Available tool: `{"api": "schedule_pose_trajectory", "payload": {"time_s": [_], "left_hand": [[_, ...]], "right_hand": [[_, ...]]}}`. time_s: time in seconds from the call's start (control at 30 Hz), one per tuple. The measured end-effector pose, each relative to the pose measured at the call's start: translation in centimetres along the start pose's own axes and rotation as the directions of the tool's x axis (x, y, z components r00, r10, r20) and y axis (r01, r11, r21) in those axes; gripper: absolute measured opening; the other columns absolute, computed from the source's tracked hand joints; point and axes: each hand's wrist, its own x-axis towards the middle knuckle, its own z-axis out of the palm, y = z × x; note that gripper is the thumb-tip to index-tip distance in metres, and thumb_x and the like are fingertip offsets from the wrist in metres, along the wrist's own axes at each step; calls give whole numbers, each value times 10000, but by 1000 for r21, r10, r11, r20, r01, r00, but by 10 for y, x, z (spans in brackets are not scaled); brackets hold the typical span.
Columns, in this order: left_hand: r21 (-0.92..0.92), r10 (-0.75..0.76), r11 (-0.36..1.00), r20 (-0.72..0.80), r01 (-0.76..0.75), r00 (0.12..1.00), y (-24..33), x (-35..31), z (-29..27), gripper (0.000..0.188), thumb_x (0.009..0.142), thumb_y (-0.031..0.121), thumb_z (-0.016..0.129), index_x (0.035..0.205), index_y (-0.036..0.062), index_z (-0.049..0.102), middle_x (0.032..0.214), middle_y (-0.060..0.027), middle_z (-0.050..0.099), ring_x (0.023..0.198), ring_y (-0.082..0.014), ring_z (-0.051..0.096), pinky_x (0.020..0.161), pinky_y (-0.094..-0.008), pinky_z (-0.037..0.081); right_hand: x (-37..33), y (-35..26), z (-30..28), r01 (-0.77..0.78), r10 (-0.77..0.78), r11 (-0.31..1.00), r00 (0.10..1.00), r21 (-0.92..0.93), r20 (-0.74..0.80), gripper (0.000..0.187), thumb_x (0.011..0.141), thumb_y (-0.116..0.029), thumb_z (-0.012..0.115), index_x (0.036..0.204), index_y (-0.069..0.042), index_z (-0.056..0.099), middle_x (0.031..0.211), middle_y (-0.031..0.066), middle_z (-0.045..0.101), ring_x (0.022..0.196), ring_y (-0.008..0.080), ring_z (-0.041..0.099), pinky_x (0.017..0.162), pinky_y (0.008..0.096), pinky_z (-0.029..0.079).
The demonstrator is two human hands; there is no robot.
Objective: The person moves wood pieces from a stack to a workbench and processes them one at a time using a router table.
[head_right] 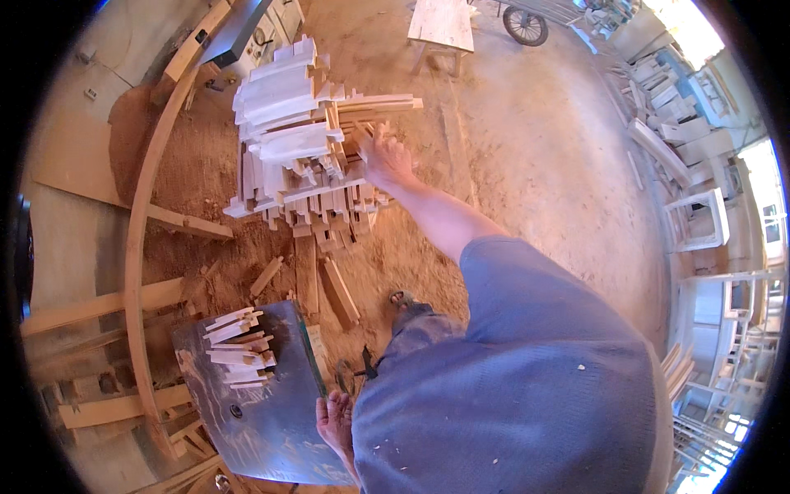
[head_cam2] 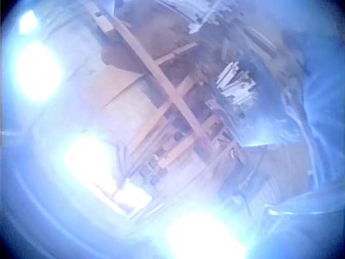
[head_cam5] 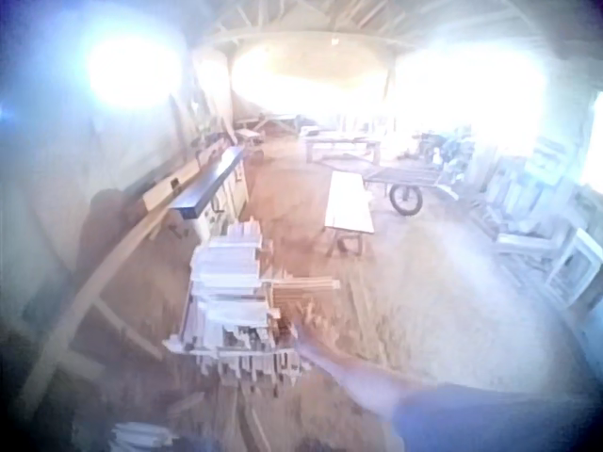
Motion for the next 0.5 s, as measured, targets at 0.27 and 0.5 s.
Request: {"api": "schedule_pose_trajectory", "payload": {"time_s": [0.27, 0.5], "left_hand": [[125, 17, 992, 35, -21, 999, 6, 12, 39, 406, 1031, 171, 634, 1315, -95, 518, 1171, -163, 665, 1010, -266, 692, 899, -362, 582], [15, 20, 1000, -26, -20, 999, 5, 14, 62, 479, 1012, 137, 651, 1384, -101, 467, 1194, -189, 659, 1025, -282, 692, 904, -378, 591]], "right_hand": [[34, 2, 19, -100, 101, 994, 995, 52, -3, 1137, 777, -392, 818, 1591, 5, 131, 1345, 335, 543, 1219, 445, 601, 991, 488, 513], [42, 20, -9, -274, 192, 714, 962, 644, 197, 897, 809, -352, 770, 1509, 27, 356, 1206, 269, 638, 1200, 357, 624, 1018, 411, 494]]}}
